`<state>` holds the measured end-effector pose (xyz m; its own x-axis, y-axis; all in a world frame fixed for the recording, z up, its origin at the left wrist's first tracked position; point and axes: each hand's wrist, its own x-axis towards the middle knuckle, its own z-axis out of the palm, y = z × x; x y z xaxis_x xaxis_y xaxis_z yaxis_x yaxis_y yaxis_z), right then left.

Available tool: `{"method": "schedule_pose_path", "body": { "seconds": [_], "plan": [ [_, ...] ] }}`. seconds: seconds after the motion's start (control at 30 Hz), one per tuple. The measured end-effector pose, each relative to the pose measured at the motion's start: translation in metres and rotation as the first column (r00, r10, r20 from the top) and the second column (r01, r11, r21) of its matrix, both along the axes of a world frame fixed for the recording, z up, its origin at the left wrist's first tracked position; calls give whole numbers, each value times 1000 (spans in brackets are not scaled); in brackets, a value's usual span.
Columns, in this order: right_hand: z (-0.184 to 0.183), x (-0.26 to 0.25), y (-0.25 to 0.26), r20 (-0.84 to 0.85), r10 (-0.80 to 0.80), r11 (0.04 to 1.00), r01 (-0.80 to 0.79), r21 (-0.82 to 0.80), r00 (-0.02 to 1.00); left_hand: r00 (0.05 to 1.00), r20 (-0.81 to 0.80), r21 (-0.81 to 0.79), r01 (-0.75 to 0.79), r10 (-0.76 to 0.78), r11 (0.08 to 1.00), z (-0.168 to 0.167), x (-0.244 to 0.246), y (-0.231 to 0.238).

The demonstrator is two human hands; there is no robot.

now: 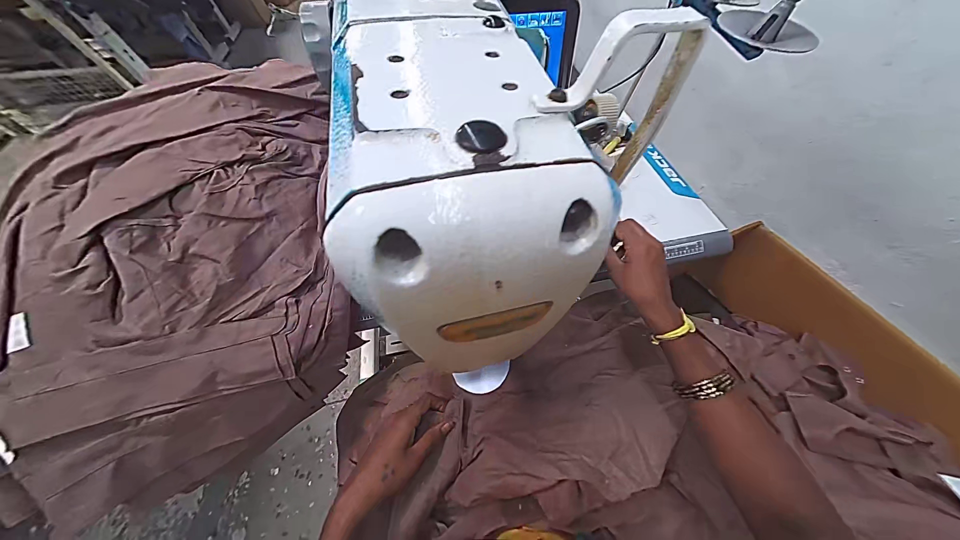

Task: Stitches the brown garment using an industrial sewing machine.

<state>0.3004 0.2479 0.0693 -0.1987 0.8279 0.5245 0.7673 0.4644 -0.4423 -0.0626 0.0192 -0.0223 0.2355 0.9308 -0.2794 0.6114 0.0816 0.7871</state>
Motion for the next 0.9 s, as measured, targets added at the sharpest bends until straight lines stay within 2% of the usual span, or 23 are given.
{"method": "schedule_pose_path", "body": {
  "seconds": [0.07,0.13,0.23,0.3,0.37,0.47,0.53,0.6,0.63,0.67,0.7,0.73,0.77,0.8,0.83,0.9],
  "plan": [
    [6,-17,-6,-15,14,1000,-15,-13,1000,1000,17,35,-9,8,999,3,-5,-5],
    [6,-30,-10,96,44,999,-42,-25,994,1000,1,17,6,-6,1000,6,-9,-9],
    [2,-46,-16,266,11,998,5,-59,964,1000,3,13,-12,12,1000,10,-12,-16],
    [-6,-49,-18,302,-14,1000,19,-13,953,998,43,31,-41,40,999,7,-12,-22],
    [-12,-45,-16,246,3,997,-23,76,969,996,72,54,-62,58,997,5,-11,-24],
    [-13,-40,-17,7,73,994,-73,77,997,994,42,78,-108,105,991,13,-13,-25],
    [0,-40,-24,-133,56,998,-60,-22,990,981,-19,140,-186,191,972,24,-9,-22],
    [21,-45,-35,-203,15,980,-55,-194,979,967,-67,238,-224,246,945,42,6,-20],
    [30,-50,-42,-210,29,972,-77,-223,977,982,-36,302,-167,186,939,54,17,-22],
    [38,-56,-51,-195,82,978,-117,-173,977,999,38,345,-46,35,937,70,28,-28],
    [42,-64,-62,-144,160,984,-169,-49,977,977,131,389,104,-167,915,87,40,-33],
    [44,-74,-72,-63,237,967,-229,112,970,909,227,443,225,-351,868,101,52,-36],
    [44,-83,-83,28,310,916,-307,261,950,835,297,504,276,-464,819,111,64,-36],
    [41,-91,-92,116,383,842,-398,364,917,788,334,527,299,-517,796,115,71,-33],
    [38,-99,-102,189,444,776,-481,409,876,803,301,524,313,-515,793,114,72,-29],
    [32,-113,-108,339,475,682,-583,442,812,903,133,511,291,-409,809,101,72,-17]
  ]
}}
